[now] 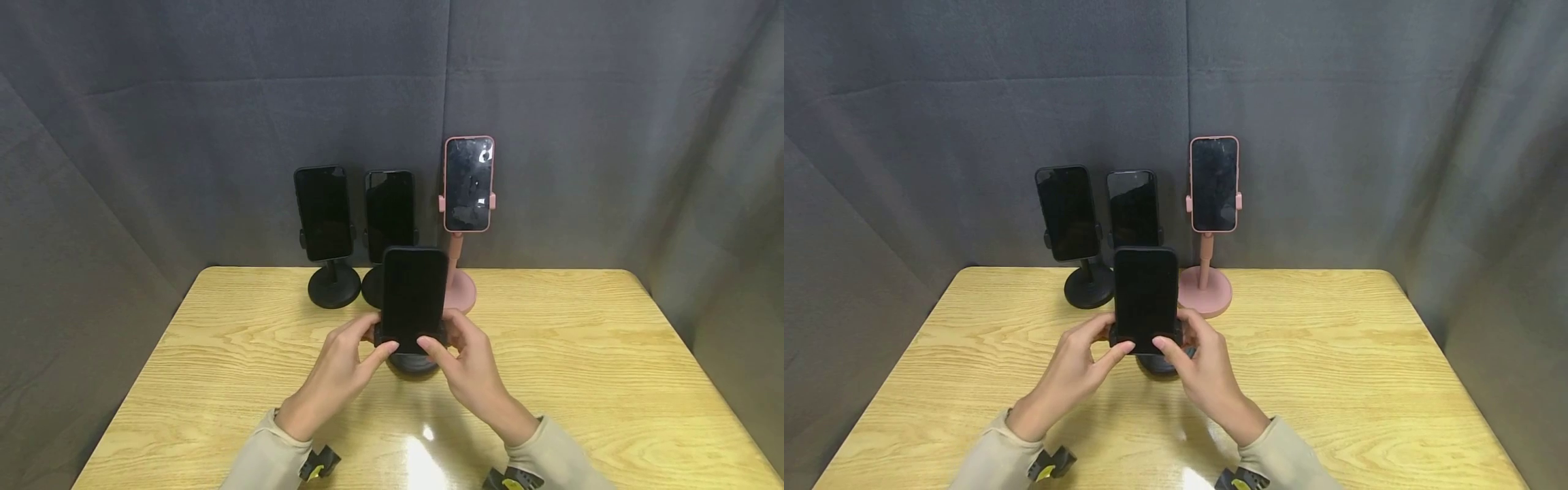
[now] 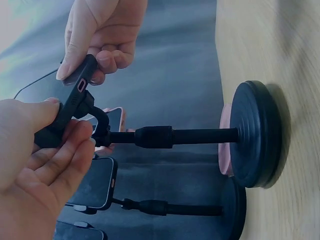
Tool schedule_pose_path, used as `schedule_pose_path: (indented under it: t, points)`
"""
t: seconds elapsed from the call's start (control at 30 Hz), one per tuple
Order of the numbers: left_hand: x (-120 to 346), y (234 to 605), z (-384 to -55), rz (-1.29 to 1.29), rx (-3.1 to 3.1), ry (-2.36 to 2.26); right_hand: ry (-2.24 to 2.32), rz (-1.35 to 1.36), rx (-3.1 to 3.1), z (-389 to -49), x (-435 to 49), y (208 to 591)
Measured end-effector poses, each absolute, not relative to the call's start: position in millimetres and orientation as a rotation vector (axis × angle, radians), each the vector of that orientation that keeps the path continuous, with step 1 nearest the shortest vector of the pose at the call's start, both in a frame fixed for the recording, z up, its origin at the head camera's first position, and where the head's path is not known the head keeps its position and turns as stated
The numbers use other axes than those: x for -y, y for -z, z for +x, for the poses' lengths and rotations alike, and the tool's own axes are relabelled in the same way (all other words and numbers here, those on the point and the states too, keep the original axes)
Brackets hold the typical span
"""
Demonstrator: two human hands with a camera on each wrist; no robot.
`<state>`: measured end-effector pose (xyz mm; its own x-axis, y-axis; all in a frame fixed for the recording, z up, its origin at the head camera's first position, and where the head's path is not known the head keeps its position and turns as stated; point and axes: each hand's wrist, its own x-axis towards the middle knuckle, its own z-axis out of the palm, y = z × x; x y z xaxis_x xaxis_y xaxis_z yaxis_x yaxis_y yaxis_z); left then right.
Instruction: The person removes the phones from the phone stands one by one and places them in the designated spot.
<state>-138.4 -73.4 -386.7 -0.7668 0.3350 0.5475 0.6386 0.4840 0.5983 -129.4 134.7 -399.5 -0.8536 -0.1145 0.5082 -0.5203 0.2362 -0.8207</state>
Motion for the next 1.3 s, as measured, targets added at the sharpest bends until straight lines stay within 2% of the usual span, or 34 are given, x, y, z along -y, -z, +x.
schedule_pose_path:
  t: [0.63,1.1,1.3]
  points:
    - [65.0,388.1,-139.3,-0.833,2.46,1.257,-1.61,0.519,2.259,-127.9,-147.7,408.6]
    - [64.7,392.2,-135.8,-0.807,2.48,1.251,-1.458,0.522,2.325,-123.4,-148.9,403.6]
    - [64.4,391.7,-135.2,-0.798,2.483,1.255,-1.535,0.549,2.188,-129.7,-148.0,394.3]
